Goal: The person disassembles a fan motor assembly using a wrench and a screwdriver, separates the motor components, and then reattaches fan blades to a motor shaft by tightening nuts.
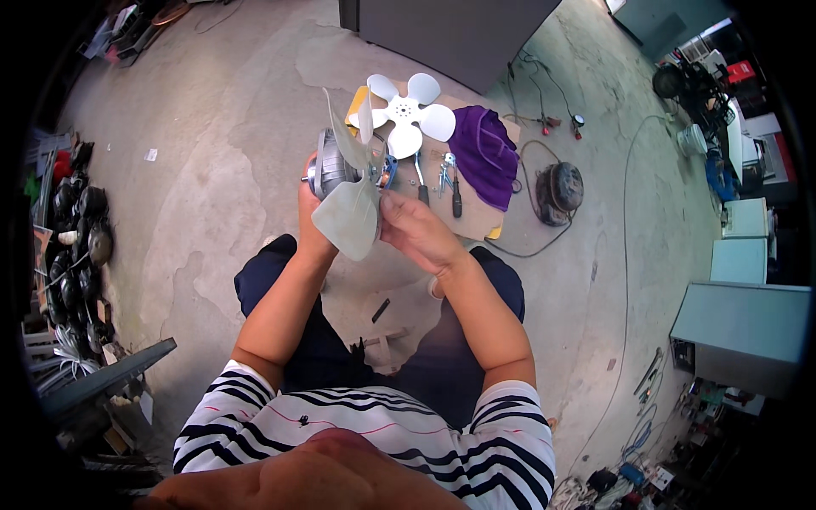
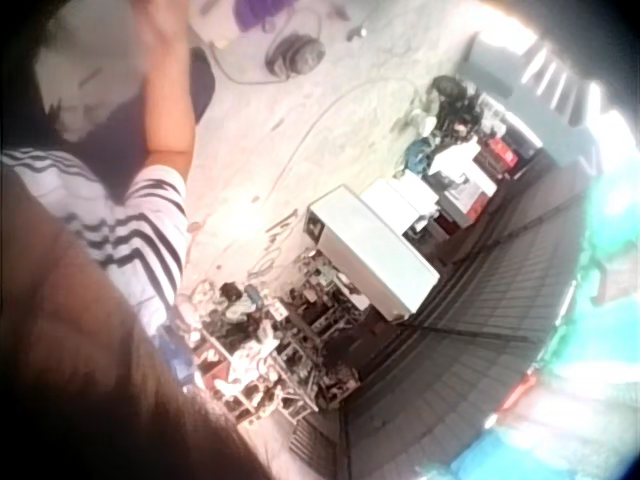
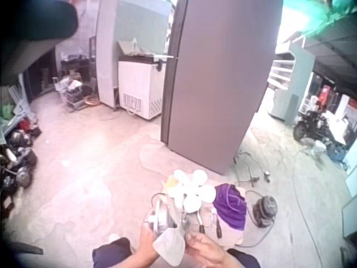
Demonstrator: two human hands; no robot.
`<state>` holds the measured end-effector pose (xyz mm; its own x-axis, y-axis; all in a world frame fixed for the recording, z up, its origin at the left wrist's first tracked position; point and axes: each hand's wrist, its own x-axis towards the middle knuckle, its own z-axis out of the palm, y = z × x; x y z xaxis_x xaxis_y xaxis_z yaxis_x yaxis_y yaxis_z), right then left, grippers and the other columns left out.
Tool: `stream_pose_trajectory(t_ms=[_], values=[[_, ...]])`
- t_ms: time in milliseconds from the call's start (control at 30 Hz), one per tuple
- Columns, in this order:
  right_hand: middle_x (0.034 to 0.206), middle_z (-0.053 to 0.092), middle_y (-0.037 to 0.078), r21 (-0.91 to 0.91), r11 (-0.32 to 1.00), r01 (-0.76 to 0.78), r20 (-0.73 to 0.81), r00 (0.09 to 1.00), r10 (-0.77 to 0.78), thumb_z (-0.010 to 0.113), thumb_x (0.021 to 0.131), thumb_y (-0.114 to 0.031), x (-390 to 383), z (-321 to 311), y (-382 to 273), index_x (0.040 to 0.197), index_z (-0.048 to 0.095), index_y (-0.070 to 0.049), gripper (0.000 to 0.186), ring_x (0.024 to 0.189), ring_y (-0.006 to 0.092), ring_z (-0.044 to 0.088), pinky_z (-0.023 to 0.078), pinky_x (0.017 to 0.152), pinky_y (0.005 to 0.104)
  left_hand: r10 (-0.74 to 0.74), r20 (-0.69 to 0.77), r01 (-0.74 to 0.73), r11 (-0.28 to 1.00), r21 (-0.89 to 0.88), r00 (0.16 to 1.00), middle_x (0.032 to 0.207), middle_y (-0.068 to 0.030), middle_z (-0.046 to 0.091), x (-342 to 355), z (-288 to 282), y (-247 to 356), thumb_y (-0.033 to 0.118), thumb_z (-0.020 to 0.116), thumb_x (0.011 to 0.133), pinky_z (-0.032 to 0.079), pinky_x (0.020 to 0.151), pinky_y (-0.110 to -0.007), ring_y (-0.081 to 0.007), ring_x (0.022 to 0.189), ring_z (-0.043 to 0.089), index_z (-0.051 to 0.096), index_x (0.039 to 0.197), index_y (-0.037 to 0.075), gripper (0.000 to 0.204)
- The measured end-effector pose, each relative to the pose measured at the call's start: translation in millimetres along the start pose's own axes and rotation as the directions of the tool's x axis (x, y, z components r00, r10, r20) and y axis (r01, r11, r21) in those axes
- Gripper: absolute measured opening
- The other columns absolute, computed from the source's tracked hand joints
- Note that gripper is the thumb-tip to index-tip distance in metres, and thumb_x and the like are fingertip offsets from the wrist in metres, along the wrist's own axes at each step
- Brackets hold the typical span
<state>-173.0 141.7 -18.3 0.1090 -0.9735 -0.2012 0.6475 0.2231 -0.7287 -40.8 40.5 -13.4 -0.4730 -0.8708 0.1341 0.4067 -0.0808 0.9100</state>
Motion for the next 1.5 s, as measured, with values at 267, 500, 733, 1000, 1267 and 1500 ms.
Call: stream_pose_trajectory(t_ms=[267, 500, 733, 1000, 1267, 1500], values=[[0.121, 0.061, 0.002, 0.216, 0.975, 0.046, -0.026, 0.999, -0.042, 0.051, 0.101, -0.031, -2, 3, -3, 0.127, 0.055, -0.005, 0.036, 0.113, 0.0143, 0.056, 0.040, 0.102, 0.0357, -0.177, -0.028, 0.172, 0.978, -0.121, 0.984, 0.102, -0.0037, 0.063, 1, 6, -4, 0.016, 0.059, 0.093, 0.050, 0.079, -0.026, -0.0107, 0.089, 0.061, 0.052, 0.116, 0.005, 0.026], [0.112, 0.064, 0.001, 0.322, 0.938, 0.126, -0.148, 0.986, -0.081, 0.055, 0.099, -0.025, 2, -6, -10, 0.127, 0.055, -0.009, 0.032, 0.096, 0.0134, 0.058, 0.045, 0.087, 0.0314, -0.344, 0.027, 0.324, 0.852, -0.410, 0.939, 0.115, -0.0015, 0.060, 11, 19, -8, 0.042, 0.051, 0.097, 0.035, 0.100, -0.035, -0.0122, 0.113, 0.051, 0.055, 0.121, 0.010, 0.040], [0.085, 0.058, -0.003, 0.429, 0.886, 0.177, -0.232, 0.969, -0.081, 0.053, 0.101, -0.025, -4, -15, -29, 0.114, 0.060, -0.009, 0.022, 0.067, 0.0063, 0.043, 0.036, 0.056, 0.0206, -0.435, 0.089, 0.443, 0.863, -0.244, 0.896, 0.124, 0.0032, 0.057, 13, 13, -14, 0.044, 0.053, 0.096, 0.033, 0.098, -0.033, -0.0094, 0.113, 0.050, 0.051, 0.131, 0.015, 0.046], [0.080, 0.054, -0.003, 0.364, 0.895, 0.260, -0.287, 0.945, -0.158, 0.051, 0.101, -0.030, -12, -11, -42, 0.110, 0.060, -0.004, 0.029, 0.064, 0.0044, 0.039, 0.031, 0.051, 0.0173, -0.363, 0.220, 0.383, 0.922, -0.054, 0.905, 0.121, 0.0049, 0.058, 14, 6, -6, 0.040, 0.059, 0.094, 0.036, 0.094, -0.028, -0.0071, 0.106, 0.051, 0.051, 0.133, 0.013, 0.048], [0.101, 0.065, 0.011, 0.307, 0.882, 0.359, -0.239, 0.926, -0.294, 0.036, 0.102, -0.042, -13, -22, -39, 0.123, 0.056, 0.001, 0.052, 0.080, 0.0151, 0.053, 0.042, 0.065, 0.0272, -0.507, 0.257, 0.569, 0.747, -0.345, 0.822, 0.116, 0.0048, 0.059, 12, 4, -17, 0.040, 0.063, 0.092, 0.037, 0.094, -0.031, -0.0100, 0.108, 0.052, 0.053, 0.126, 0.019, 0.040], [0.128, 0.057, 0.014, -0.569, 0.750, 0.337, -0.194, 0.832, -0.520, 0.058, 0.092, -0.022, -1, -10, -21, 0.138, 0.042, 0.001, 0.054, 0.114, 0.0176, 0.055, 0.042, 0.096, 0.0301, -0.416, 0.181, 0.453, 0.793, -0.407, 0.891, 0.119, 0.0056, 0.057, 17, 12, -17, 0.040, 0.064, 0.092, 0.036, 0.096, -0.032, -0.0102, 0.112, 0.050, 0.051, 0.129, 0.024, 0.042]])
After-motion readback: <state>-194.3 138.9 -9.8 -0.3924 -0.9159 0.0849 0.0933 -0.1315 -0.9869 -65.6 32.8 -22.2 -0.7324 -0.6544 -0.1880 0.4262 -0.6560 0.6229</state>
